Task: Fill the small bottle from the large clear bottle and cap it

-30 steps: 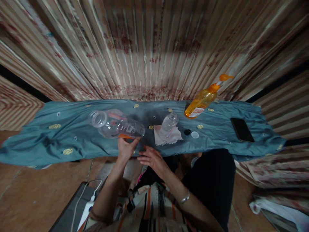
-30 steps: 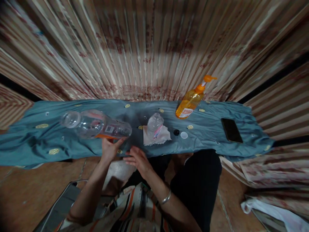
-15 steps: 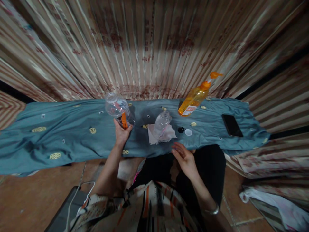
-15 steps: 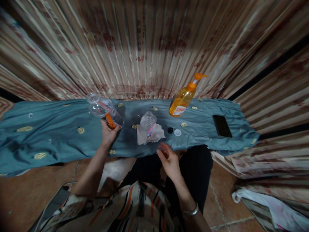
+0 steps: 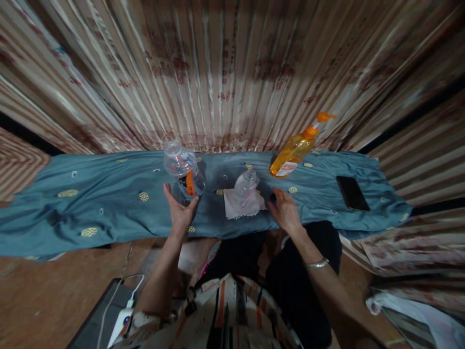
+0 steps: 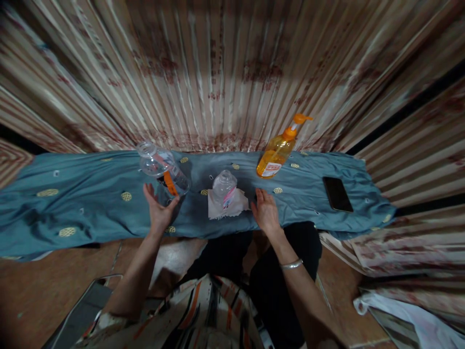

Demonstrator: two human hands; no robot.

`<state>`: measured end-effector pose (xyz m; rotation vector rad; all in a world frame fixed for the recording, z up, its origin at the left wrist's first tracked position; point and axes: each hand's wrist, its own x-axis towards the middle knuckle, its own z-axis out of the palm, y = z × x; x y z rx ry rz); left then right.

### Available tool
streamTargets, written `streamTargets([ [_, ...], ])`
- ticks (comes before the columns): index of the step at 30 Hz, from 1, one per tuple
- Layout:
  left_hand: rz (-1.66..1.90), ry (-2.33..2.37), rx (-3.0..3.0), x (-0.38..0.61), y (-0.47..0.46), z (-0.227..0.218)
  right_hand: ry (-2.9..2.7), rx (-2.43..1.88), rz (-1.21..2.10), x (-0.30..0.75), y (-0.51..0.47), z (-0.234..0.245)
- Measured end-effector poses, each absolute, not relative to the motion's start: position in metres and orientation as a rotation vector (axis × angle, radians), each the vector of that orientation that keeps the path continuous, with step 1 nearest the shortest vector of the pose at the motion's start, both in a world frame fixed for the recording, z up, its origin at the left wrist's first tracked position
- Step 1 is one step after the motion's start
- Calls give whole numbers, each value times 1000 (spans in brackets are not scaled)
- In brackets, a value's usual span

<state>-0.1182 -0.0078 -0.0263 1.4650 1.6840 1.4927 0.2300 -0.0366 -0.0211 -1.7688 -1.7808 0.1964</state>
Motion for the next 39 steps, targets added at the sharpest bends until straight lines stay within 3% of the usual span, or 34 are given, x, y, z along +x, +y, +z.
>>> streamTargets([
  [7,1364,1627,1687,-78,-63,-23,-1936,-1845,86,242,-23,-18],
  [20,1179,1266,1764,-4,-11,-37,-2080,-1990,159,248,-20,4],
  [28,1012,1349,1740,3,-7,-38,-2163,-2020,327,239,-22,16],
  [33,953,1313,1717,0,-5,-41,-2059,-1922,405,243,-12,55],
  [39,1002,1209,1707,-3,-3,-48,-2129,-1590,425,214,-1,134],
])
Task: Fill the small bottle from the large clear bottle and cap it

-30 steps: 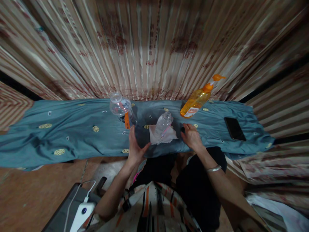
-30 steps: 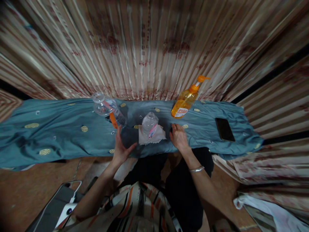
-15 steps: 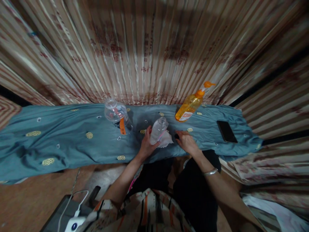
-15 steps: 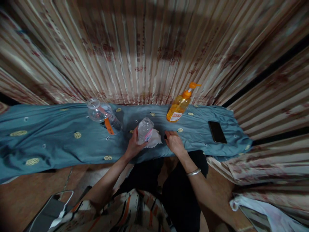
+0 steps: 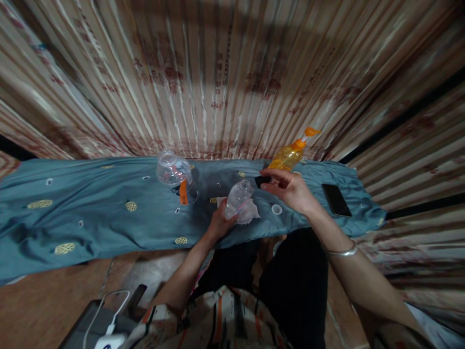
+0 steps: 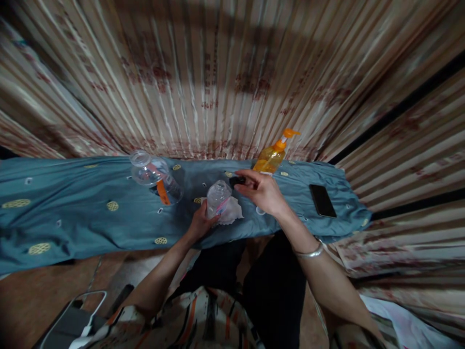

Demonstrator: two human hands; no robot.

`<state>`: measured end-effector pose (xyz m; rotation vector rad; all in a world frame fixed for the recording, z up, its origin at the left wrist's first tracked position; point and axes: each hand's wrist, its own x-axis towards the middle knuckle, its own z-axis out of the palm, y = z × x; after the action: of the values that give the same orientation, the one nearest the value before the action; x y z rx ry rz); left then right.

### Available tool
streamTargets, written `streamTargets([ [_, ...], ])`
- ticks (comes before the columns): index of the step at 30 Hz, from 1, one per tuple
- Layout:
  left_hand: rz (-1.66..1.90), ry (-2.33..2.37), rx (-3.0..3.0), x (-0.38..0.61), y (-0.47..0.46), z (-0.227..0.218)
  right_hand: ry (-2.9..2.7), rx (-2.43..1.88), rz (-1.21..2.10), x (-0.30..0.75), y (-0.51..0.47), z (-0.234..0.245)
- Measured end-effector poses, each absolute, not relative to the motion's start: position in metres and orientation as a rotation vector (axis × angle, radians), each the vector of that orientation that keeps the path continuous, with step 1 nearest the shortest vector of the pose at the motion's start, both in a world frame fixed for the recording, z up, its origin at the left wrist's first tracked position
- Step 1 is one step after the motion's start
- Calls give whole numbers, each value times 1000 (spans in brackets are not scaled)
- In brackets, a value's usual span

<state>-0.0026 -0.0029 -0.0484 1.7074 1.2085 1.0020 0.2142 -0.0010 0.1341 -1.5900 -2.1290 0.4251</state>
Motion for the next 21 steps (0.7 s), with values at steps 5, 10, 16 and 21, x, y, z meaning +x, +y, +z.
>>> streamTargets([
  [5,1006,1197,1700,-2,-6,-45,-2428,-1416,405,183,6,180],
  [10,1027,1204,1723,-1,-7,-45,-2780,-1359,306,166,16,195],
  [16,983,1260,1732,1,-7,-48,-3008,-1415,132,151,18,207],
  [21,946,1274,1725,2,-8,-43,-3000,-1512,-54,146,18,204],
])
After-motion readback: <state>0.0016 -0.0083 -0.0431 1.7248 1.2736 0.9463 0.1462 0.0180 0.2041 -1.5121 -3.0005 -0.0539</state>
